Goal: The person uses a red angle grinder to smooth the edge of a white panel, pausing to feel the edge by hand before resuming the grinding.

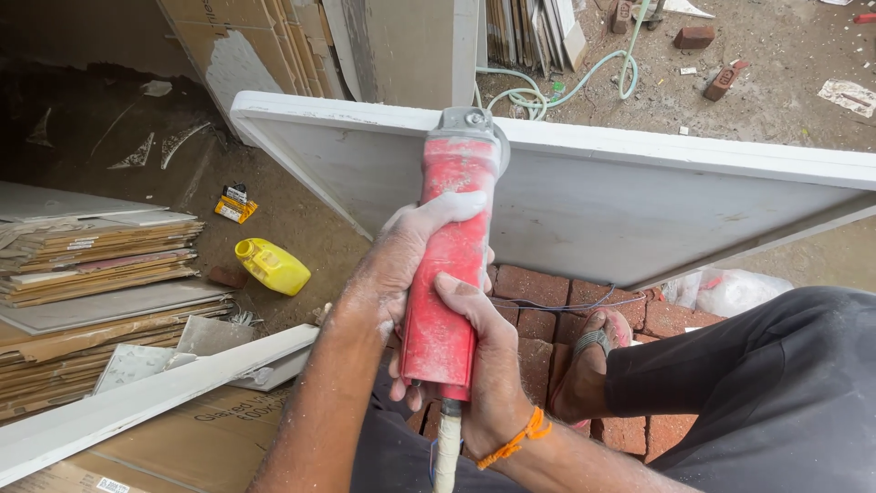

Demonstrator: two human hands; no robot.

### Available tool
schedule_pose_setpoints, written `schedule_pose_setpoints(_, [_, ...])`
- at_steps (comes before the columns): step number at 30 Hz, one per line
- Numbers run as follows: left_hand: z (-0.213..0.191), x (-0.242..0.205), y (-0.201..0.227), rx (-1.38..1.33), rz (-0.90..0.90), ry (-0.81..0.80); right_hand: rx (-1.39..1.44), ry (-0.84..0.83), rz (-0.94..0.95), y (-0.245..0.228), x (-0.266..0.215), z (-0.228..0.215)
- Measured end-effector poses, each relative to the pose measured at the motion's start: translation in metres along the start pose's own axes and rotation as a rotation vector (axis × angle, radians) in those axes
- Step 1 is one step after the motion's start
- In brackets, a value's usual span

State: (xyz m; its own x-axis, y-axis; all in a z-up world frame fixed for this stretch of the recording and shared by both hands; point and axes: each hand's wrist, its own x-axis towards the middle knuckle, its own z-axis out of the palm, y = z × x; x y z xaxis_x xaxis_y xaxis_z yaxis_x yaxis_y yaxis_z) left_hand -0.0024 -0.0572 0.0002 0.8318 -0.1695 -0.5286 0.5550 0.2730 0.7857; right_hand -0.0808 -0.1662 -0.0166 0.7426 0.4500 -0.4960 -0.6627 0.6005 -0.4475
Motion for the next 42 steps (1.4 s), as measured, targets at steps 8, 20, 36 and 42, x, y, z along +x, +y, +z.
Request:
schedule_pose_setpoints(8, [0.042,0.008,-0.015,0.063,-0.043,-0.163,0.097,0.094,-0.158,-0.005,-0.024,-0.019])
schedule_pose_setpoints(20, [0.047,0.006,-0.017,0.035,-0.032,-0.143,0.102,0.048,-0.142,-0.007,-0.026,-0.028])
schedule_pose_setpoints(36, [0.06,0.007,-0.024,0.053,-0.039,-0.184,0.134,0.066,-0.172,-0.01,-0.033,-0.037])
schedule_pose_setpoints(42, [0.04,0.007,-0.017,0.063,-0.023,-0.095,0.069,0.063,-0.097,-0.01,-0.026,-0.028])
